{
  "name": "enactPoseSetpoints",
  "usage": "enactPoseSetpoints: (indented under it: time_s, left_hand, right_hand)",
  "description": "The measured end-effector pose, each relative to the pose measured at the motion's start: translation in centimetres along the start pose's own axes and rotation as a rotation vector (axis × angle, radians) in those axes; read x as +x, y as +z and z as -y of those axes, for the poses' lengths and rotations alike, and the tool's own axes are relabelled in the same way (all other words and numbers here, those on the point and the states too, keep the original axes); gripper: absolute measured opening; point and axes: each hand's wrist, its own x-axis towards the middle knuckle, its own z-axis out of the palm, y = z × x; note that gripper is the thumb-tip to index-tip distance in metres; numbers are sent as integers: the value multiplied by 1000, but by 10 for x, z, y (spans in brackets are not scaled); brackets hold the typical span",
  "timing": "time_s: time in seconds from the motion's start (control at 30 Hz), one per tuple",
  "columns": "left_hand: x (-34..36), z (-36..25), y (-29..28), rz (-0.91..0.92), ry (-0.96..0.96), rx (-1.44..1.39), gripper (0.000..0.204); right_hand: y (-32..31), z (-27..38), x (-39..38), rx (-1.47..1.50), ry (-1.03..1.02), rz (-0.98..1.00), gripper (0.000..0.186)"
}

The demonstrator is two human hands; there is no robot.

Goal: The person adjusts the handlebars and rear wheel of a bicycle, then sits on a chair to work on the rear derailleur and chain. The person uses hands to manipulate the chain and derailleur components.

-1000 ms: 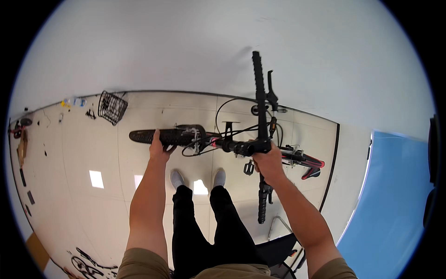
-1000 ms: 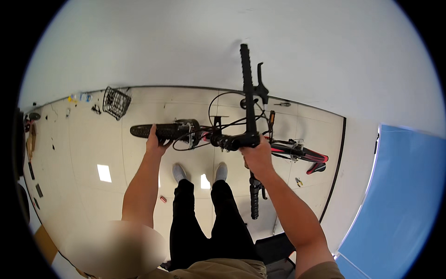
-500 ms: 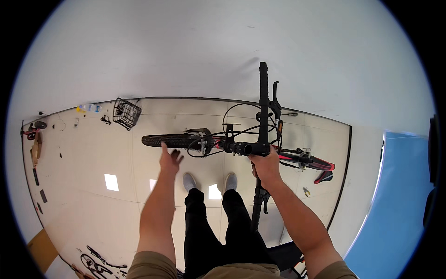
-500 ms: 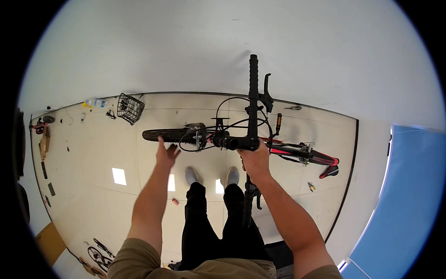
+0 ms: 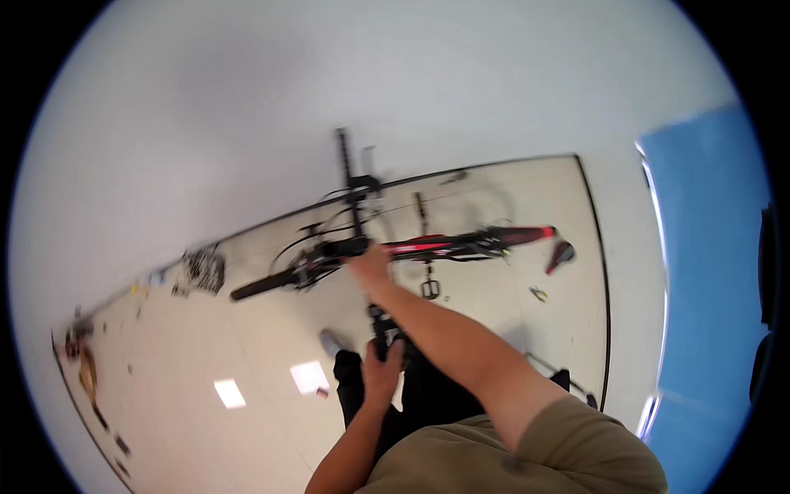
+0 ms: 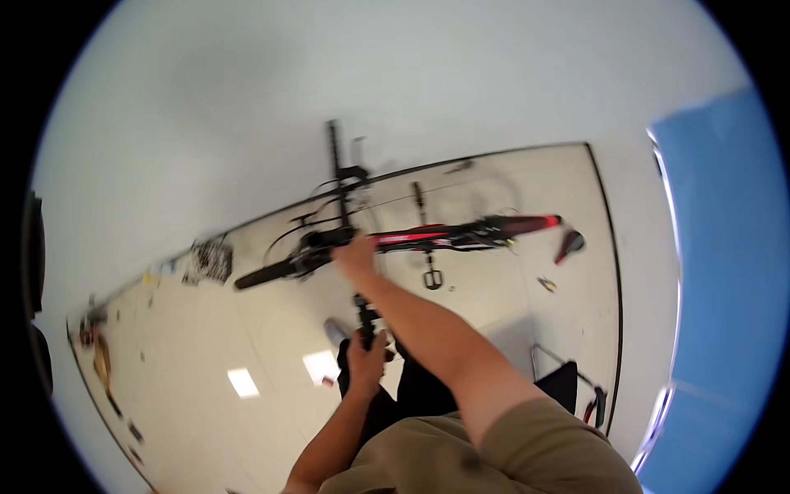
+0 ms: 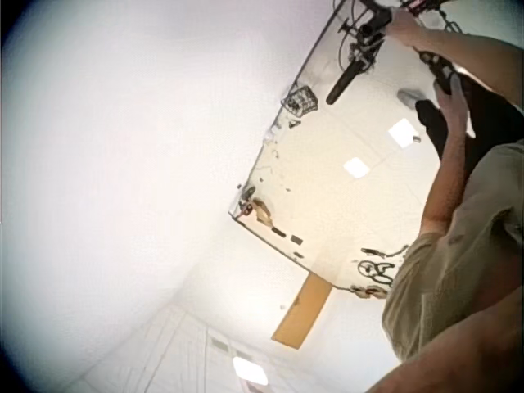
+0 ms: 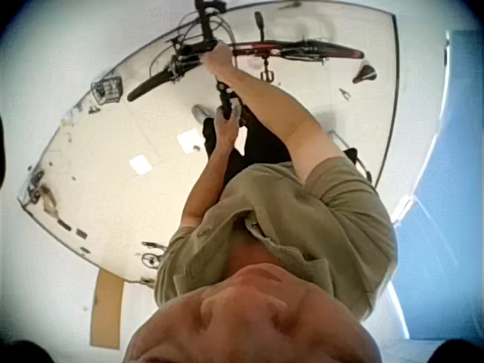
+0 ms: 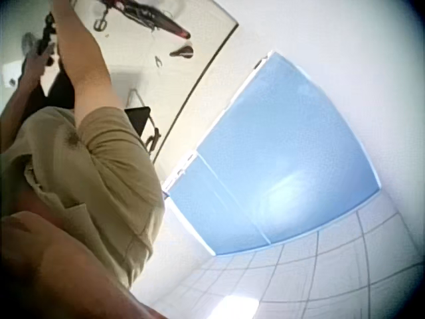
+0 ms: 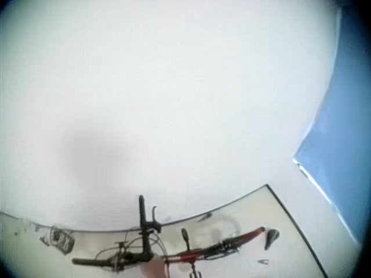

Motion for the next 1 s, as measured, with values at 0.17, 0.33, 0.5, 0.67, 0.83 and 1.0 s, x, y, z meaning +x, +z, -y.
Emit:
enactPoseSetpoints:
  time_s: [0.17, 0.33, 0.5, 0.67, 0.83, 1.0]
  left_hand:
    - [23, 8, -9, -198, -68, -20, 19]
    - [14, 1, 53, -150, -13, -22, 19]
    - [-25, -29, 91, -113, -36, 93, 17]
    - [-7, -12, 97, -31, 12, 199, 16]
    - [-20, -43, 48, -110, -26, 278, 18]
    - [-24, -21, 52, 23, -110, 301, 23]
  right_hand:
    - [31, 26, -15, 91, 56, 186, 43]
    - [-88, 19, -30, 222, -142, 217, 53]
    - [-250, -62, -101, 254, -223, 106, 63]
    - [-358, -430, -145, -148, 246, -216, 45]
    - [-485, -483, -272, -88, 1183, -526, 23]
    - [-538, -405, -409, 295, 1224, -737, 15]
